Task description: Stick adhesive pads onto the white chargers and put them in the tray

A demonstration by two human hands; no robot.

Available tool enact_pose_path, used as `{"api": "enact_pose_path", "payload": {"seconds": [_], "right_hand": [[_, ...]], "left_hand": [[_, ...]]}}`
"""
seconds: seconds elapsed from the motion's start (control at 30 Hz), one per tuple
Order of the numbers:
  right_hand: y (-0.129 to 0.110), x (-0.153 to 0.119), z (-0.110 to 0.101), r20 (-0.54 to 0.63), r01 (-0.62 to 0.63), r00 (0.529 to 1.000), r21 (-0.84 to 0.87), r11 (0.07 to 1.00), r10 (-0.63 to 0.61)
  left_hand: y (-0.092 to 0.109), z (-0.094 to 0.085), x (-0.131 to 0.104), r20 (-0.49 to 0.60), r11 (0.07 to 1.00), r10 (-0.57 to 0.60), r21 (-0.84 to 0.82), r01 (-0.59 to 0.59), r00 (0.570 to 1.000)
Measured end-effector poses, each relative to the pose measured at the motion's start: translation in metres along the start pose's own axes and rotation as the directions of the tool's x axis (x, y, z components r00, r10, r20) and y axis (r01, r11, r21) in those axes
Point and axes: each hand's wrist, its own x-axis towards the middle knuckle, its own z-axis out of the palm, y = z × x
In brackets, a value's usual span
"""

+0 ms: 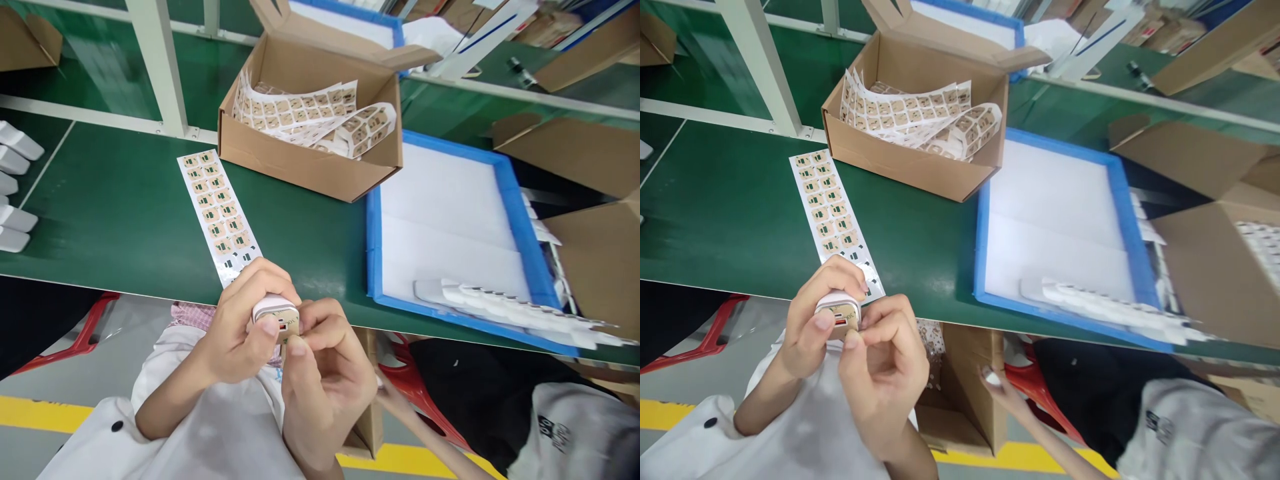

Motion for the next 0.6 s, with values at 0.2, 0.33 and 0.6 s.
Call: {"api": "enact_pose_path", "payload": {"seconds": [0.2, 0.33, 0.6], "right_hand": [[-0.003, 0.004, 0.002, 0.008, 0.021, 1.0, -0.056, 0.998, -0.02], [-0.003, 0.009, -0.001, 0.041, -0.024, 0.999, -0.053, 0.998, 0.026], [0.009, 0.011, -0.011, 0.159, 0.071, 0.986, -0.159, 0.985, -0.046]], "left_hand": [[-0.001, 0.001, -0.002, -0.002, 0.999, -0.022, 0.025, 0.022, 1.0], [-0.004, -0.001, -0.003, 0.02, 0.999, -0.038, -0.001, 0.038, 0.999], [-0.011, 0.0, -0.01, 0.029, 0.988, -0.134, -0.079, 0.136, 0.991]]}}
